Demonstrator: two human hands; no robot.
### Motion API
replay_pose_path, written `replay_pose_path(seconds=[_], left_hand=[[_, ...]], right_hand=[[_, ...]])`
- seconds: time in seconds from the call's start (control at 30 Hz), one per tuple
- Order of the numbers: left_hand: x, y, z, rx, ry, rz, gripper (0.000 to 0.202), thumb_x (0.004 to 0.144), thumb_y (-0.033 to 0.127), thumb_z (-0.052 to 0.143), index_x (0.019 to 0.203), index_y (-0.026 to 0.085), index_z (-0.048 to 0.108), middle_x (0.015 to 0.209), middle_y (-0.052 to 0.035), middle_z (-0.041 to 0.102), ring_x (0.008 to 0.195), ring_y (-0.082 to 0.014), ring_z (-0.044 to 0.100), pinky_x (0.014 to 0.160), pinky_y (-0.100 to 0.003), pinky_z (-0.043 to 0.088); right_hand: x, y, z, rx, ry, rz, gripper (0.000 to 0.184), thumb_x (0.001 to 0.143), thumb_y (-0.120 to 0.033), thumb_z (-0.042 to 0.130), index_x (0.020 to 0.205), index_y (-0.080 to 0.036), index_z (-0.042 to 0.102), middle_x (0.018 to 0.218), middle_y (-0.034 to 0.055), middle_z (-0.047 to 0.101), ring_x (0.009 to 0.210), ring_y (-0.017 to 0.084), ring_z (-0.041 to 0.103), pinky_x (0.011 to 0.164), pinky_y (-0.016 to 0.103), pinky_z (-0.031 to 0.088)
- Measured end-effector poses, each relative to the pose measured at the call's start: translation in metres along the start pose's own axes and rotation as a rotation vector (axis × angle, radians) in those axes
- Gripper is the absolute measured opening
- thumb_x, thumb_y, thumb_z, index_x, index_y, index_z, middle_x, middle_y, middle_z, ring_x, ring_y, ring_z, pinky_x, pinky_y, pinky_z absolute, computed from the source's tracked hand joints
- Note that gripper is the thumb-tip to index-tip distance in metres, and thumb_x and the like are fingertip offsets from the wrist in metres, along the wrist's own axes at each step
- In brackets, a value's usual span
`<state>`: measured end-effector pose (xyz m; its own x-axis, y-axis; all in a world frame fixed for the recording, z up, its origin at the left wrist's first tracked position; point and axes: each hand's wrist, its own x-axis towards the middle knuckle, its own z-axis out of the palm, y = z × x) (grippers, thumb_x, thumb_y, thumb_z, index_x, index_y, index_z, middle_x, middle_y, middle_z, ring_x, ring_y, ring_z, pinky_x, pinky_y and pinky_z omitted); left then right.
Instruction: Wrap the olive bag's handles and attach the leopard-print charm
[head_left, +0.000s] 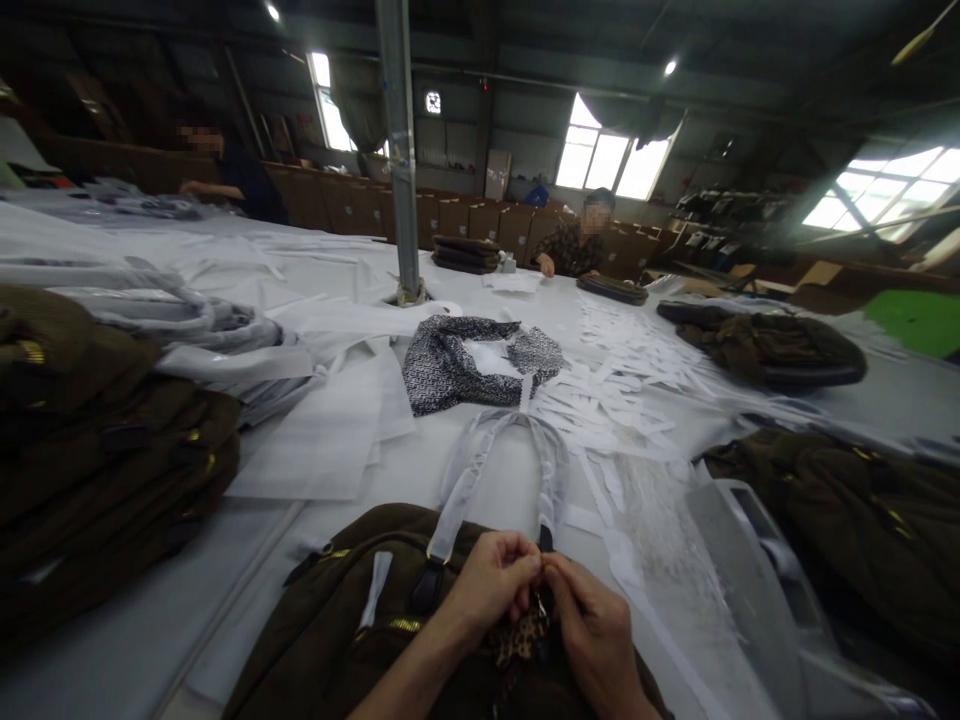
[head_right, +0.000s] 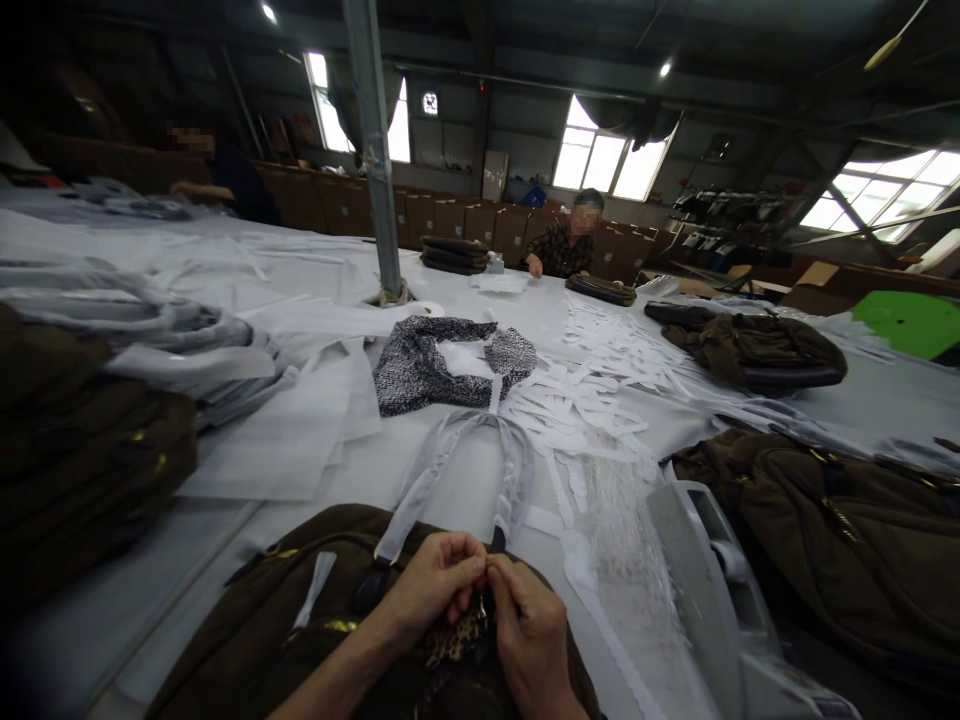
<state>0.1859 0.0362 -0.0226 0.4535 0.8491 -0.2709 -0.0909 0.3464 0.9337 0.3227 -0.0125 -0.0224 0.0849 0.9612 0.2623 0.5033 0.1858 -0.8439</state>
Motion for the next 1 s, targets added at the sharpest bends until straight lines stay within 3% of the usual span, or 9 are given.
replay_pose_path(seconds=[0.13, 0.23, 0.3, 0.4, 0.53, 0.67, 0.77, 0.9, 1.0], left_hand=[[0.006, 0.004, -0.003, -0.086, 0.11, 0.109, 0.029, 0.077, 0.046, 0.054, 0.083, 0.017, 0.048, 0.05, 0.0071, 0.049, 0.033, -0.0052, 0.038, 0.033, -0.016, 0.028], [-0.005, 0.007, -0.001, -0.052, 0.239, 0.193, 0.035, 0.073, 0.047, 0.059, 0.089, 0.018, 0.046, 0.069, 0.0038, 0.053, 0.046, -0.0067, 0.046, 0.042, -0.019, 0.038], [-0.024, 0.009, 0.004, 0.117, 0.287, 0.251, 0.038, 0.069, 0.041, 0.064, 0.094, 0.018, 0.048, 0.079, 0.0012, 0.054, 0.056, -0.0087, 0.05, 0.052, -0.021, 0.042], [-0.057, 0.009, 0.018, 0.465, 0.268, 0.331, 0.033, 0.067, 0.026, 0.066, 0.098, 0.021, 0.054, 0.082, -0.0007, 0.058, 0.07, -0.0142, 0.054, 0.066, -0.025, 0.042], [-0.087, 0.007, 0.032, 0.776, 0.286, 0.442, 0.019, 0.078, 0.017, 0.047, 0.092, 0.022, 0.06, 0.087, -0.005, 0.062, 0.084, -0.0212, 0.054, 0.076, -0.031, 0.039], [-0.097, 0.009, 0.032, 0.934, 0.313, 0.459, 0.028, 0.085, 0.018, 0.035, 0.102, 0.022, 0.058, 0.093, -0.007, 0.063, 0.087, -0.0224, 0.054, 0.078, -0.033, 0.037], [-0.103, 0.011, 0.028, 1.093, 0.329, 0.451, 0.026, 0.084, 0.024, 0.044, 0.106, 0.022, 0.057, 0.102, -0.0075, 0.062, 0.095, -0.0258, 0.051, 0.08, -0.035, 0.036], [-0.108, 0.012, 0.024, 1.238, 0.27, 0.436, 0.026, 0.088, 0.026, 0.036, 0.092, 0.022, 0.061, 0.09, -0.0079, 0.065, 0.086, -0.0248, 0.055, 0.074, -0.036, 0.037], [-0.114, 0.007, 0.022, 1.277, 0.327, 0.394, 0.035, 0.089, 0.024, 0.029, 0.078, 0.019, 0.062, 0.08, -0.0119, 0.066, 0.077, -0.0252, 0.058, 0.067, -0.036, 0.039]], right_hand=[[-0.001, 0.001, -0.002, 0.071, 0.139, 0.137, 0.031, 0.085, -0.037, 0.05, 0.106, -0.017, 0.063, 0.068, 0.0022, 0.066, 0.048, 0.013, 0.055, 0.05, 0.024, 0.047], [0.0, 0.0, -0.006, 0.159, 0.252, 0.183, 0.041, 0.086, -0.041, 0.046, 0.113, -0.013, 0.056, 0.078, 0.0053, 0.068, 0.044, 0.011, 0.052, 0.048, 0.024, 0.047], [0.0, -0.001, -0.009, 0.18, 0.304, 0.17, 0.043, 0.085, -0.043, 0.047, 0.113, -0.012, 0.056, 0.081, 0.0063, 0.068, 0.046, 0.012, 0.054, 0.051, 0.025, 0.048], [-0.004, -0.005, -0.015, 0.133, 0.34, 0.146, 0.044, 0.082, -0.044, 0.051, 0.111, -0.012, 0.059, 0.072, 0.0051, 0.068, 0.058, 0.016, 0.06, 0.059, 0.027, 0.05], [-0.026, -0.007, -0.032, 0.012, 0.395, 0.158, 0.044, 0.078, -0.044, 0.053, 0.109, -0.014, 0.061, 0.097, 0.0107, 0.068, 0.082, 0.023, 0.063, 0.072, 0.033, 0.05], [-0.063, 0.0, -0.057, -0.155, 0.412, 0.185, 0.048, 0.076, -0.047, 0.051, 0.11, -0.015, 0.059, 0.11, 0.0125, 0.062, 0.093, 0.026, 0.06, 0.078, 0.038, 0.049], [-0.088, 0.009, -0.069, -0.153, 0.369, 0.37, 0.057, 0.072, -0.053, 0.05, 0.114, -0.015, 0.056, 0.109, 0.0139, 0.063, 0.097, 0.029, 0.06, 0.082, 0.041, 0.048], [-0.11, 0.02, -0.065, -0.064, 0.291, 0.518, 0.067, 0.065, -0.06, 0.051, 0.116, -0.016, 0.055, 0.11, 0.0151, 0.063, 0.103, 0.031, 0.059, 0.089, 0.043, 0.046], [-0.118, 0.029, -0.057, -0.069, 0.318, 0.534, 0.066, 0.059, -0.06, 0.056, 0.112, -0.02, 0.057, 0.102, 0.015, 0.066, 0.102, 0.034, 0.059, 0.085, 0.045, 0.049]])
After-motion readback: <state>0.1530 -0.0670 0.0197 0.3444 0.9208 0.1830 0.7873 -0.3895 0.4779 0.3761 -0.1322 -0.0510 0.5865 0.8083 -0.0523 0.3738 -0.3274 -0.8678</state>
